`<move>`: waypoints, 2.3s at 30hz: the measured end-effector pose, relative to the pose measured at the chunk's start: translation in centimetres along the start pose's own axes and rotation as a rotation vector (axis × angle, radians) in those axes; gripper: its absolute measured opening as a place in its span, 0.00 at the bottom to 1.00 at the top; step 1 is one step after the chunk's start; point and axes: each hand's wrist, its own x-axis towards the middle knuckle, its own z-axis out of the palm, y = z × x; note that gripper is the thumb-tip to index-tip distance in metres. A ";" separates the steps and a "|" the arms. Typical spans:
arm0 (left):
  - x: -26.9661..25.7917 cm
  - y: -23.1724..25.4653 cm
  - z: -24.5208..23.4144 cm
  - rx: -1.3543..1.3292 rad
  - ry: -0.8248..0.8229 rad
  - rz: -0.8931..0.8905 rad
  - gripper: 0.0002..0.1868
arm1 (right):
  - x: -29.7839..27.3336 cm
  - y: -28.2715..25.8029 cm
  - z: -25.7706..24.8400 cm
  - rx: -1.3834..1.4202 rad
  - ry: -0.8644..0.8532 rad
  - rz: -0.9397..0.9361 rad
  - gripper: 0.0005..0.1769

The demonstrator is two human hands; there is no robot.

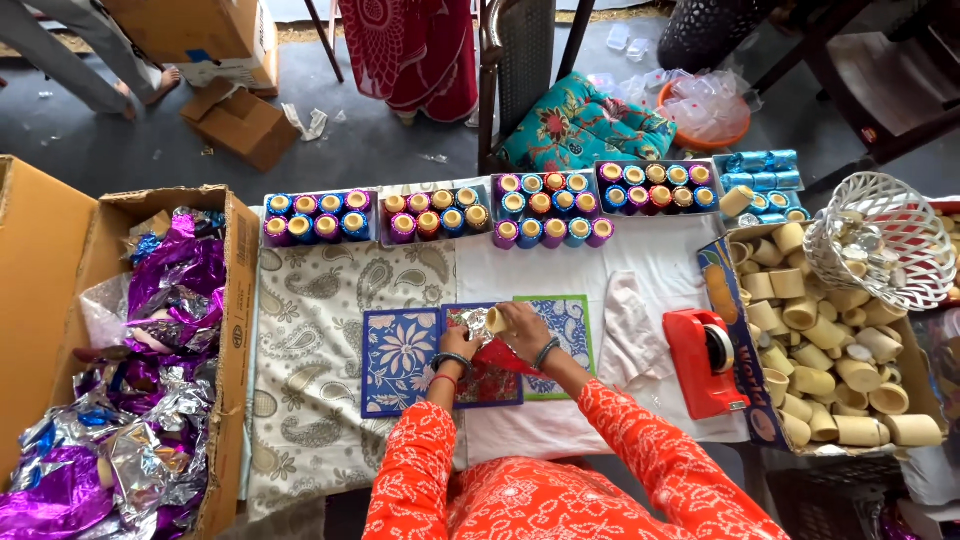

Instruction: The person wraps small clay cups and decorative items in white paper and silver foil, then places them into a blue and green patterned folder.

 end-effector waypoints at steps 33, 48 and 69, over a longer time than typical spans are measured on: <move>-8.0 -0.5 -2.5 -0.917 -0.425 -0.343 0.25 | -1.4 2.3 5.3 -0.240 -0.046 -0.114 0.32; -12.9 -5.7 -1.1 -0.270 -0.079 -0.094 0.21 | -1.6 4.0 5.4 -0.111 -0.155 -0.035 0.36; -6.5 3.4 3.3 -0.283 0.412 0.000 0.23 | -1.9 4.1 4.9 -0.197 -0.086 -0.071 0.38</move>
